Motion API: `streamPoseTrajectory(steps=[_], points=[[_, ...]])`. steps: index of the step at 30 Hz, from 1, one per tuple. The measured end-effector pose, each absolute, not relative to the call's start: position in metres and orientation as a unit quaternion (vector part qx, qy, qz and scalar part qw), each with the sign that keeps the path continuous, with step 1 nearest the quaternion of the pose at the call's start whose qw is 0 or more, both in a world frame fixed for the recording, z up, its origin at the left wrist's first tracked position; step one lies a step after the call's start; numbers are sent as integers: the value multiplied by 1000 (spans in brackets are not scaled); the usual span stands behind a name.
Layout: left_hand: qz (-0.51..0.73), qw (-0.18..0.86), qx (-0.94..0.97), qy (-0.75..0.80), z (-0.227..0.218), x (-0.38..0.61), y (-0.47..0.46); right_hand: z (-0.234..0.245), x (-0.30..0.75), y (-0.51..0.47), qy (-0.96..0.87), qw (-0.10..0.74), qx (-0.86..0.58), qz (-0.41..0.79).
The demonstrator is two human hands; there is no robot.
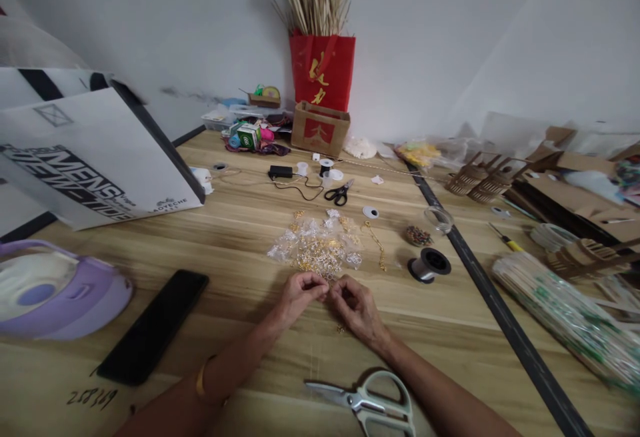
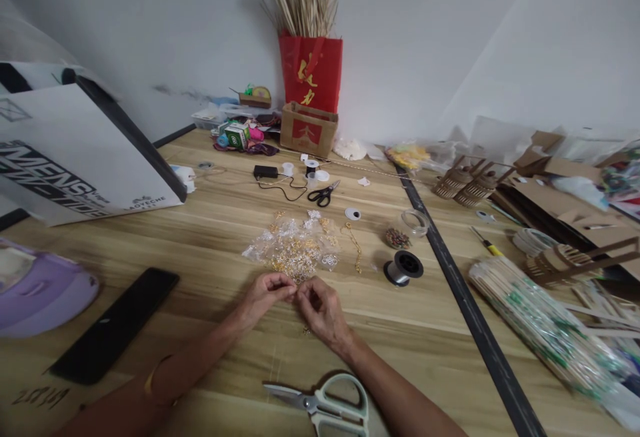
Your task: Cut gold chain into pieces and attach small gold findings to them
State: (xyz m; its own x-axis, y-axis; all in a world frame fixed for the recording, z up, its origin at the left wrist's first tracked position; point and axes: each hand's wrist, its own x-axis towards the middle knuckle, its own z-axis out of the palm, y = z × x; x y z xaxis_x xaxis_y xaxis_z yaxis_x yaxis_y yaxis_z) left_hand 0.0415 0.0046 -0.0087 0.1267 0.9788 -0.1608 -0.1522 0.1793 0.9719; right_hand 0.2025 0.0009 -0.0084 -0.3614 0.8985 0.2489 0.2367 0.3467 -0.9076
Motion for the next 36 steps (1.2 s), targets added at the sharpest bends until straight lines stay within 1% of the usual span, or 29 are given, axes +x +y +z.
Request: streamPoseTrajectory(steps=[18,23,30,36], points=[[465,586,470,468,-6,40,4,-5,202,0,-709,394,-402,426],[456,573,489,474,-1,40,2,-6,202,1,-706,398,-407,421],[451,540,515,490,-4,41,1,-6,203,2,-697,402,-415,425],[450,537,513,497,0,41,1,-6,203,2,-695,408,-409,429]])
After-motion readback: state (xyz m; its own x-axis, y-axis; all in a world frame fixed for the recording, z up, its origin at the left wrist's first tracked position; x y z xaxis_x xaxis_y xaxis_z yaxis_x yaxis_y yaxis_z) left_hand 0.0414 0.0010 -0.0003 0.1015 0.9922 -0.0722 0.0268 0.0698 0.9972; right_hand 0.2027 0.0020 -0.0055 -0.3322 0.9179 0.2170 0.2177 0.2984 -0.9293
